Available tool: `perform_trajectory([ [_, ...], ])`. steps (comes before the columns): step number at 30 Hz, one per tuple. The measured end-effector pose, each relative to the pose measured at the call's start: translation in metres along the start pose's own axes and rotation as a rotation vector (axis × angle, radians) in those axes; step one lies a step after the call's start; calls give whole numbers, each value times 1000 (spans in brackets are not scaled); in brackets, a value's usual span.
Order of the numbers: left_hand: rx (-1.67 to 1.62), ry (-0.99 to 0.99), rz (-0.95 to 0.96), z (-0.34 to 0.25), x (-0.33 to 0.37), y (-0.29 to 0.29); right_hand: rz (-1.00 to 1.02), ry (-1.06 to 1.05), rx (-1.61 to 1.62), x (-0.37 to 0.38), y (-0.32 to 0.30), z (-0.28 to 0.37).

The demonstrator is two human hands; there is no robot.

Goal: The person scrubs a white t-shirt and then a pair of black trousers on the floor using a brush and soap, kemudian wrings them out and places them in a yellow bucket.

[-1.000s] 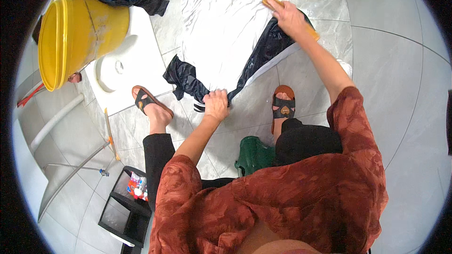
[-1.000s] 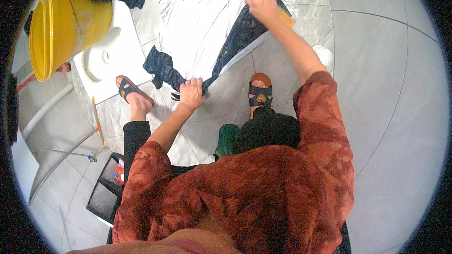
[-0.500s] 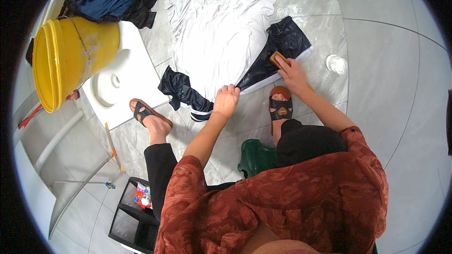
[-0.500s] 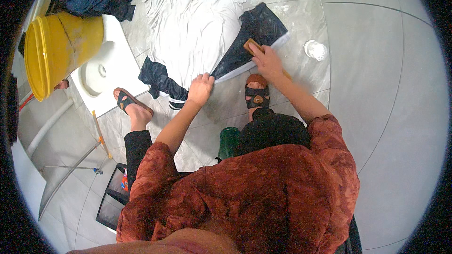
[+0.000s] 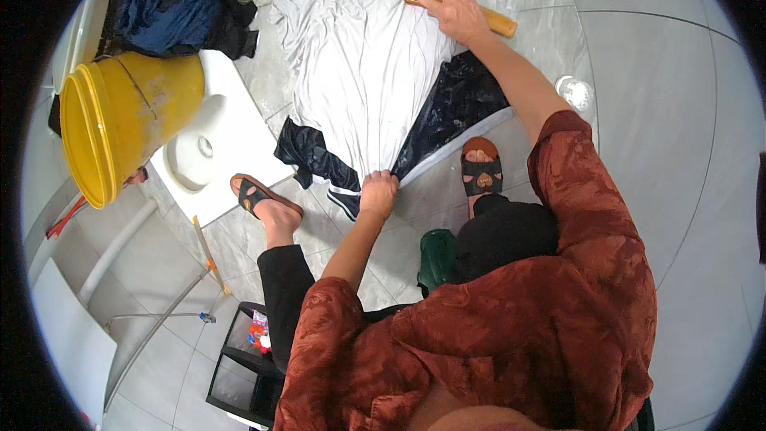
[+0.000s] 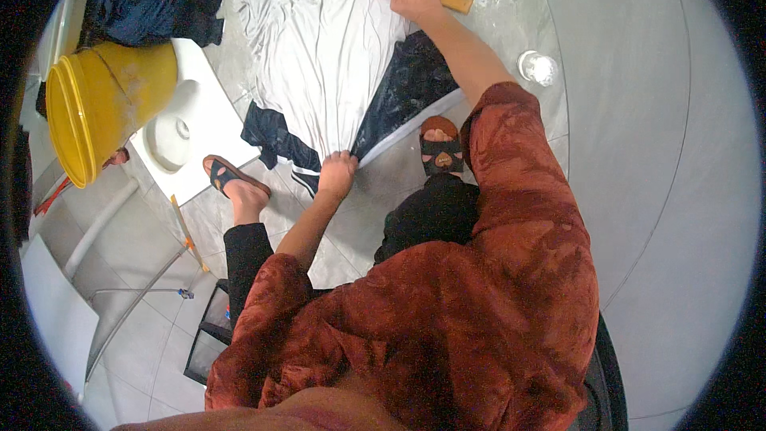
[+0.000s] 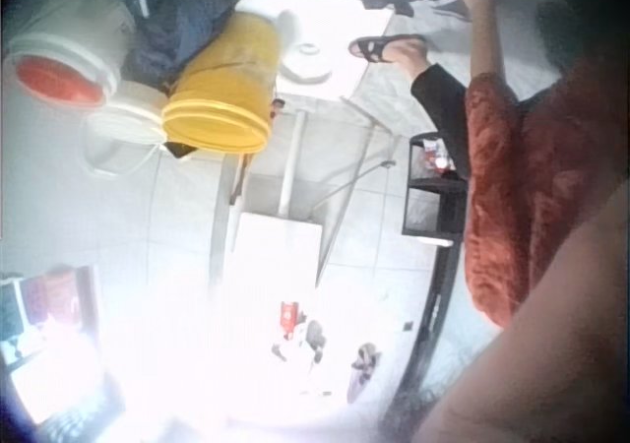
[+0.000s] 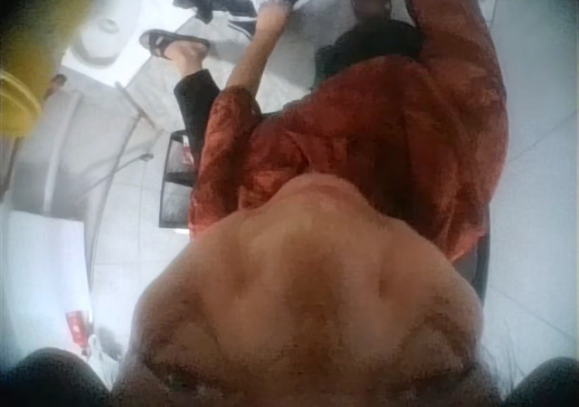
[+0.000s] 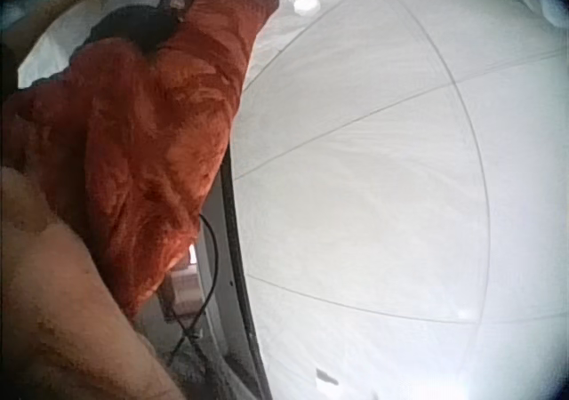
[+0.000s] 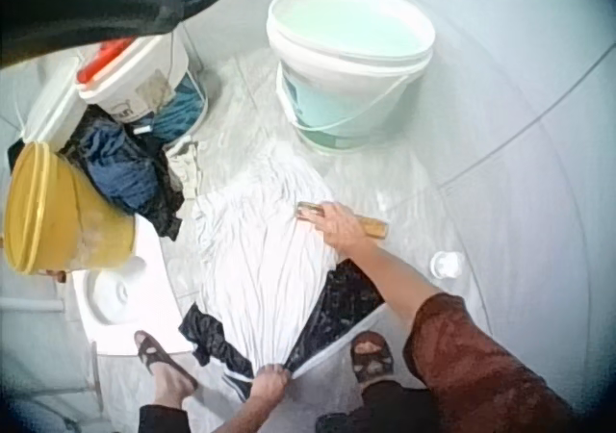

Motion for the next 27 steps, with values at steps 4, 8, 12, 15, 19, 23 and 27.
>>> perform_trajectory([
  [4,0,-16,-20,1,-5,-6,450,192,497,3,-12,49],
  [8,-32,-24,10,-4,-4,-3,809,53,838,-102,-18,156],
  [12,-42,-14,2,-3,-3,-9,244,-82,292,-86,-27,57],
  [15,-47,-35,1,-2,5,-5,147,18,111,-65,-39,23],
  [19,-16,-37,8,-2,-2,-8,273,-71,313,-72,-51,96],
  [23,13,-54,4,-1,-1,-1,627,-398,611,-113,-21,173],
  [27,-176,-72,-26,-5,1,-1,367,90,302,-21,32,25],
])
Point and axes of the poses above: each hand's wrist, its own x-axis towards the middle knuckle, its own y-axis out of the palm, z = x × y, the point moved 5 cm from there along x, towards the middle knuckle, and after that the axes turned 3 degrees about z, right-handed, at the moved point
